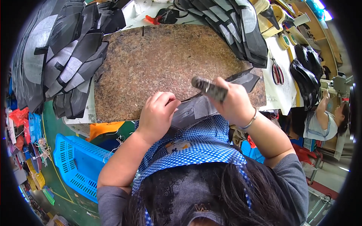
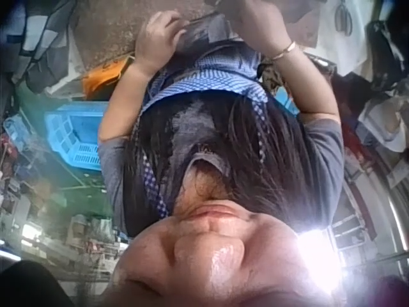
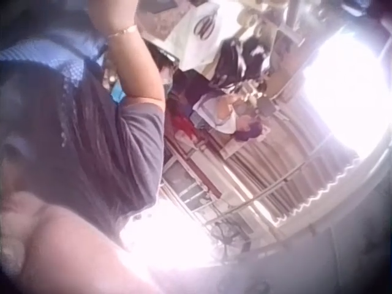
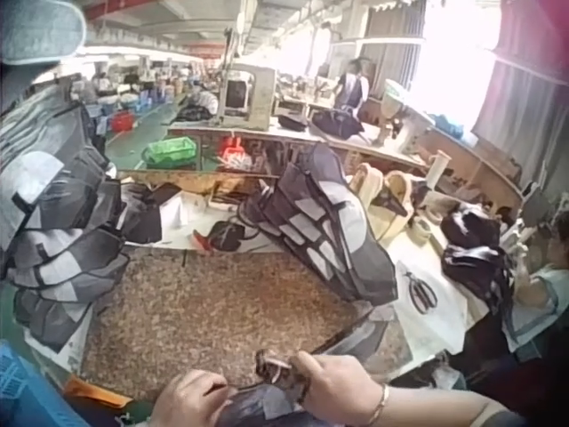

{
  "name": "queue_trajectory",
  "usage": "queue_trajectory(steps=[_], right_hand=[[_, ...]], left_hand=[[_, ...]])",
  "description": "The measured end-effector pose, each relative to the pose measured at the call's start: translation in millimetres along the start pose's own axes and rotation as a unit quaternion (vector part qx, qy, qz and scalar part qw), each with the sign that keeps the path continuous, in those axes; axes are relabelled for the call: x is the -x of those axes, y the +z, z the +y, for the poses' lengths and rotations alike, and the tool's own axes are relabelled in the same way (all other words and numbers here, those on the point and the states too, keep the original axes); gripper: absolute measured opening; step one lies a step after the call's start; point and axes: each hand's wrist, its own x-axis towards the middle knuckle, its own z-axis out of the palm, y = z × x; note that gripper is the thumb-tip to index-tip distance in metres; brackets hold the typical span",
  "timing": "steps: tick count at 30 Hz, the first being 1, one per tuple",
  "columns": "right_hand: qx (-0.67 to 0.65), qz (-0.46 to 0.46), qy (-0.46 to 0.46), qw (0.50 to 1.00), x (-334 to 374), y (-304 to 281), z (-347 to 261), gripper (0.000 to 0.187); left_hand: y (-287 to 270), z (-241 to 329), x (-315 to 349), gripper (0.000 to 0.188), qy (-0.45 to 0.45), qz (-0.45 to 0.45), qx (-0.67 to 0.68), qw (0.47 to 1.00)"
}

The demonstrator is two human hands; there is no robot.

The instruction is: Hammering pre-cut shoe upper components to flatten seams and prepare them for assembly.

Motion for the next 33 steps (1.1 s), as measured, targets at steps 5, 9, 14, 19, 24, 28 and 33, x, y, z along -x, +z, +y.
queue_trajectory(steps=[5,9,14,19,24,28,33], right_hand=[[-0.063,-0.054,-0.050,0.995,-11,5,5,0.028],[-0.022,-0.142,-0.060,0.988,1,11,9,0.020],[-0.070,-0.062,-0.029,0.995,-16,2,4,0.030],[-0.031,-0.135,-0.064,0.988,-12,14,5,0.028],[-0.035,-0.096,-0.042,0.994,-5,10,-11,0.031],[-0.039,-0.106,-0.071,0.991,-6,13,-15,0.028],[-0.029,-0.134,-0.029,0.990,-19,10,-15,0.030]], left_hand=[[-6,15,-1,0.019,0.062,-0.042,-0.118,0.990],[-7,14,-1,0.019,0.073,-0.060,-0.116,0.989],[-10,11,0,0.017,0.090,-0.053,-0.133,0.986],[-13,5,-1,0.020,0.003,-0.026,-0.086,0.996],[-14,9,6,0.017,-0.003,-0.033,-0.072,0.997],[-9,10,12,0.017,0.042,-0.013,-0.117,0.992],[-14,5,13,0.026,-0.059,0.050,-0.107,0.991]])
